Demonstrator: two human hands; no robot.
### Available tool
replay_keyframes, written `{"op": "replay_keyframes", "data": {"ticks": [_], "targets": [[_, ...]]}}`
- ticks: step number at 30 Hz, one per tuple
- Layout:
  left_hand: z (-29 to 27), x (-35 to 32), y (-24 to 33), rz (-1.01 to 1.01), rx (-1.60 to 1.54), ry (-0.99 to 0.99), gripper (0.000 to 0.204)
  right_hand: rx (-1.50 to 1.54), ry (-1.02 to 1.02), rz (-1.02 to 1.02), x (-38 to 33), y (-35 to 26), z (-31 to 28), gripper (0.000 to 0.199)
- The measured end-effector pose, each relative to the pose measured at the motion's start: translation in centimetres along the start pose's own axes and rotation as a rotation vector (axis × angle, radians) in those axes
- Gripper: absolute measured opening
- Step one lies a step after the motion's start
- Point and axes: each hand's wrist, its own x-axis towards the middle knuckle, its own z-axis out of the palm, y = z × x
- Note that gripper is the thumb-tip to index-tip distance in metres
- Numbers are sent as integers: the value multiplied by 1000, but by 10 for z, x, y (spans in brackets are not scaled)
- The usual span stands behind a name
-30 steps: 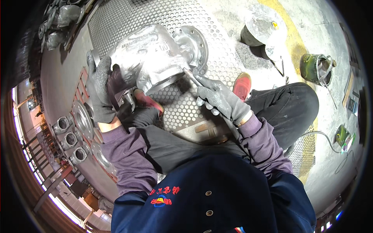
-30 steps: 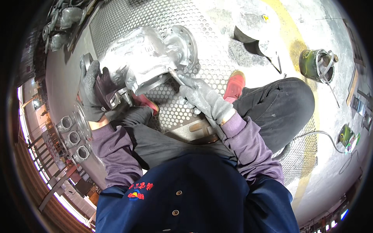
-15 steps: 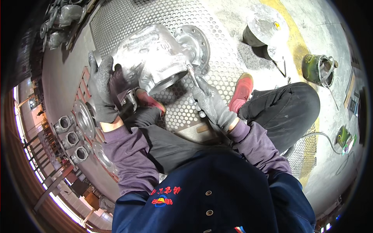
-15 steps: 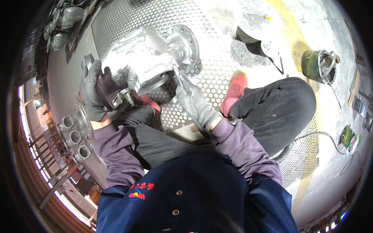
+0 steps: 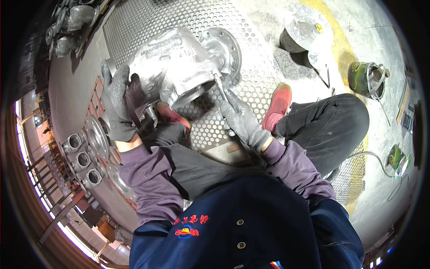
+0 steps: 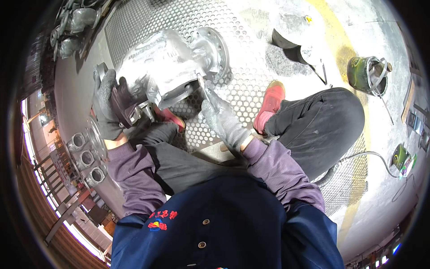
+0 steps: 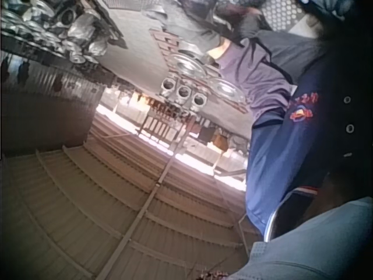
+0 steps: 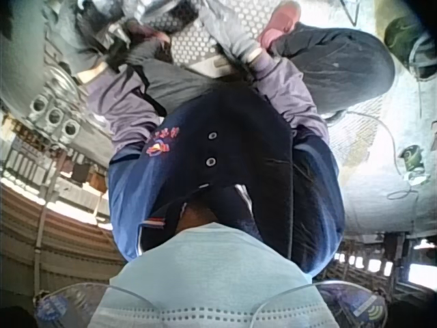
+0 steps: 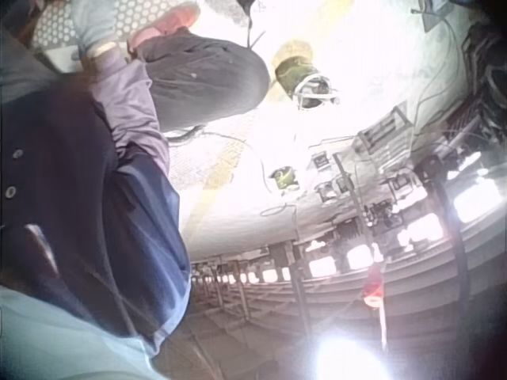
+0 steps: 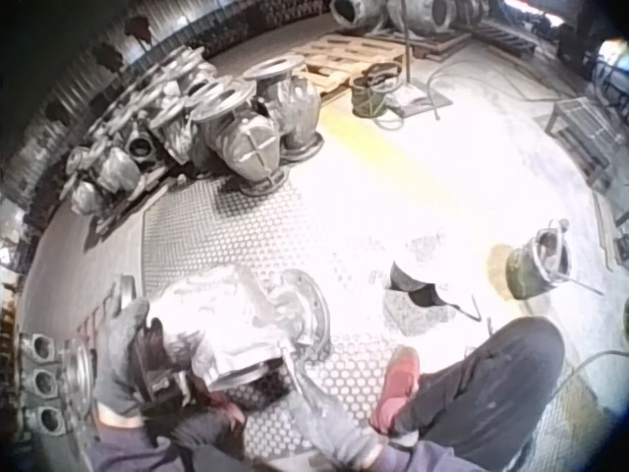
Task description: Marking and inspecting a large metal casting component with a scribe.
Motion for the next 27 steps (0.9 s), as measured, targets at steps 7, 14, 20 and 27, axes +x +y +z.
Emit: {"op": "replay_keyframes", "data": {"ticks": [7, 14, 20, 27], "targets": [[1, 6, 20, -439, -638, 42, 43, -169, -2, -158, 0, 1, -4, 49], [4, 1, 0, -395, -596, 88, 43, -316, -84, -154, -1, -21, -21, 53], [-3, 5, 12, 157, 203, 56, 40, -269, -89, -110, -4, -6, -20, 50], [9, 10, 26, -196, -351, 193, 70, -157, 35, 4, -4, -9, -15, 59]]}}
